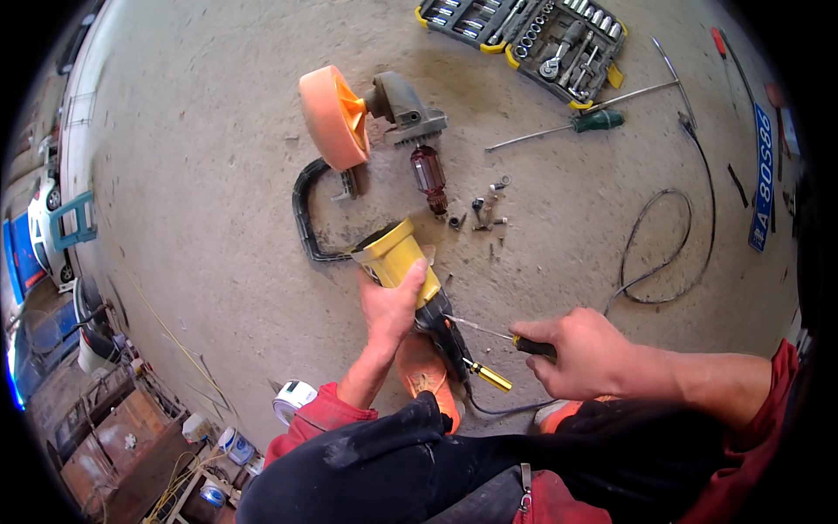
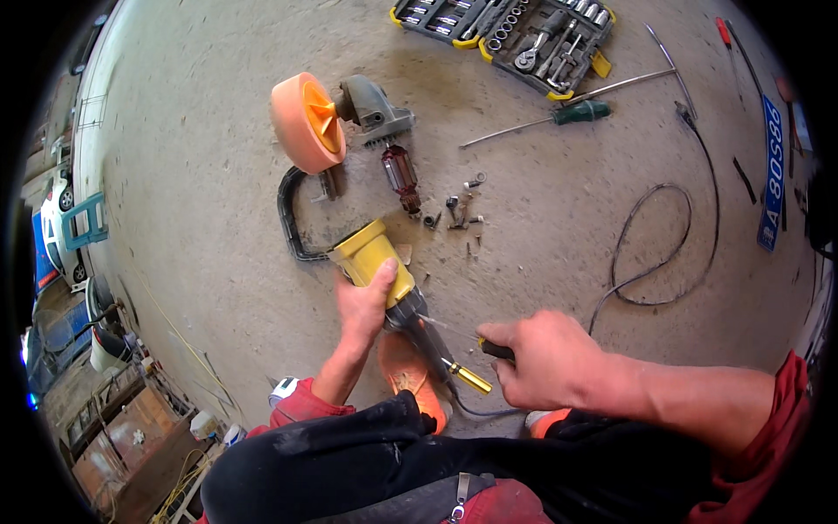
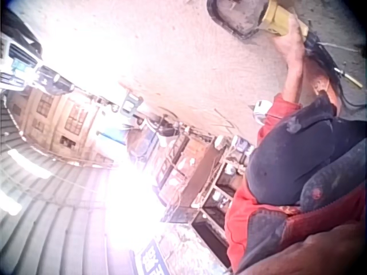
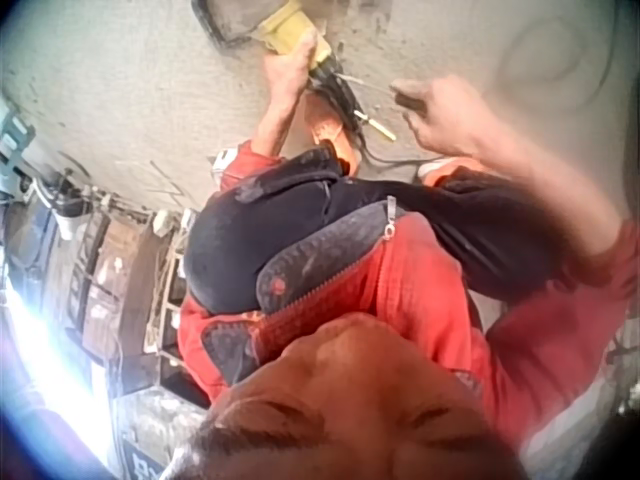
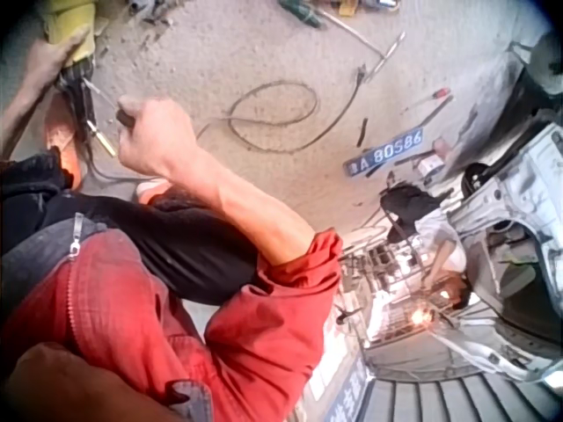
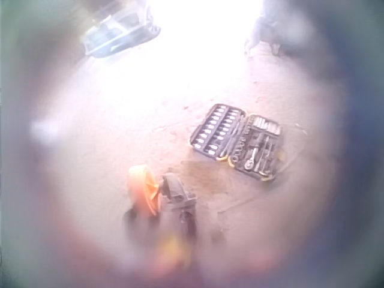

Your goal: The person disassembles a yellow power tool using a screwdriver and a hammer. They remove the casing and internal components, then reassemble the tool and test it by turning it on.

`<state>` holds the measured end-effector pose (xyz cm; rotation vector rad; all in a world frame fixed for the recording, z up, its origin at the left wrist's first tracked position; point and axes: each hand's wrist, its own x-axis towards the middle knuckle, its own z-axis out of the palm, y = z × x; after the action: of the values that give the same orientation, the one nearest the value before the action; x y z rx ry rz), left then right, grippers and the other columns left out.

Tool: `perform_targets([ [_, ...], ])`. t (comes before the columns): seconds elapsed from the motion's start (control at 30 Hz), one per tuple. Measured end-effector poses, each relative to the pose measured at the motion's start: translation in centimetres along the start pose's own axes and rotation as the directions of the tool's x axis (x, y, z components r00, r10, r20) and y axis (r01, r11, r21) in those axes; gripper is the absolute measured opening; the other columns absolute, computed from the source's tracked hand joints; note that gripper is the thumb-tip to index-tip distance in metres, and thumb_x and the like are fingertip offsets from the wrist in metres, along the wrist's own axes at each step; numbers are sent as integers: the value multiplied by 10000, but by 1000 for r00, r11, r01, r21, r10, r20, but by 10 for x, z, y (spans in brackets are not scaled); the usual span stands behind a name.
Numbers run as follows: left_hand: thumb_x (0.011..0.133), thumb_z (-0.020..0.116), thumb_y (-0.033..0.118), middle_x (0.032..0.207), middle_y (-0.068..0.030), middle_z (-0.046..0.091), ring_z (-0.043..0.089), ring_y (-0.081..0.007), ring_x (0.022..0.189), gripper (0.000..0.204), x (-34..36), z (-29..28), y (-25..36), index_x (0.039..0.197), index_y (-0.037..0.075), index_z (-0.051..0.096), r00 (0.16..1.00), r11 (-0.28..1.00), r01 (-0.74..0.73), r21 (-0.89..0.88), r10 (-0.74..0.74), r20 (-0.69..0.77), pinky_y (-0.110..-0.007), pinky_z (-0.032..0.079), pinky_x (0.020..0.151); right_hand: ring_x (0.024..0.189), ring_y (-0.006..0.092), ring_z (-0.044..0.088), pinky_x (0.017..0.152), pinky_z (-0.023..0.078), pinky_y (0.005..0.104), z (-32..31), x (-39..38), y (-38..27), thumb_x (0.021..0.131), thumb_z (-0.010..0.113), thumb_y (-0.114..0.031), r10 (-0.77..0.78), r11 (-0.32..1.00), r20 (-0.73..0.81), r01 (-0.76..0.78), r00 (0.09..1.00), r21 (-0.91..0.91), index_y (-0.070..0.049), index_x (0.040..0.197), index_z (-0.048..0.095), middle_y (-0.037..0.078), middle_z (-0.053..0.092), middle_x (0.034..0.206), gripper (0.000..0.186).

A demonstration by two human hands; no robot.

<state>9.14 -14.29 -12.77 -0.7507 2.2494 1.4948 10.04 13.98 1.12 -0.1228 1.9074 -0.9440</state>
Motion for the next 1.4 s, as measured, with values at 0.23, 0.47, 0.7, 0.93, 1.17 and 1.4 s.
perform_targets([
  [0.23, 839, 831, 297, 1123, -136, 675, 689, -221, 962, 617, -1, 0, -1, 1272, -15, 523, 1000, 1000, 17, 6, -17, -16, -359, 565, 859, 744, 479, 654, 721, 540, 537, -1, 2, -20, 767, 638, -124, 109, 992, 45, -106, 993, -75, -21, 1067, 630, 214, 700, 840, 318],
  [0.47, 860, 817, 263, 1122, -120, 663, 686, -204, 943, 593, -1, 0, 5, 1284, -15, 508, 999, 1000, 26, -16, -26, 21, -350, 572, 839, 669, 400, 658, 617, 529, 517, -10, -3, -8, 808, 670, -124, -180, 935, 17, 177, 983, -307, 7, 1195, 562, 207, 622, 823, 423],
  [0.7, 861, 814, 259, 1127, -118, 660, 680, -200, 964, 585, 0, 0, -3, 1278, -15, 509, 998, 998, 63, -7, -63, -9, -345, 566, 849, 658, 409, 664, 585, 534, 515, -15, 5, -30, 879, 615, -175, -27, 924, 209, 104, 978, -367, -22, 1327, 546, 230, 633, 852, 479],
  [0.93, 880, 801, 269, 1142, -120, 656, 670, -193, 978, 559, 0, 0, -6, 1274, -7, 515, 997, 997, 78, 19, -78, -24, -345, 558, 863, 625, 435, 625, 591, 506, 545, -9, 8, -33, 903, 650, -205, 49, 980, 73, -34, 996, -196, -101, 1184, 621, 217, 616, 686, 301],
  [1.17, 882, 803, 309, 1133, -117, 661, 670, -192, 974, 570, 1, -3, -8, 1269, -6, 526, 997, 996, 67, 63, -65, -32, -343, 560, 854, 638, 432, 631, 601, 508, 540, -5, 8, -28, 891, 661, -185, 44, 989, 79, -32, 996, -147, -102, 1166, 643, 210, 623, 678, 287],
  [1.4, 872, 817, 276, 1101, -110, 679, 687, -197, 939, 545, 2, -2, -3, 1257, -4, 550, 999, 998, 28, -52, -27, 18, -344, 576, 823, 633, 420, 635, 591, 505, 537, -2, 8, -16, 897, 642, -191, -50, 976, -37, 41, 998, -212, -110, 1116, 674, 183, 637, 701, 235],
])
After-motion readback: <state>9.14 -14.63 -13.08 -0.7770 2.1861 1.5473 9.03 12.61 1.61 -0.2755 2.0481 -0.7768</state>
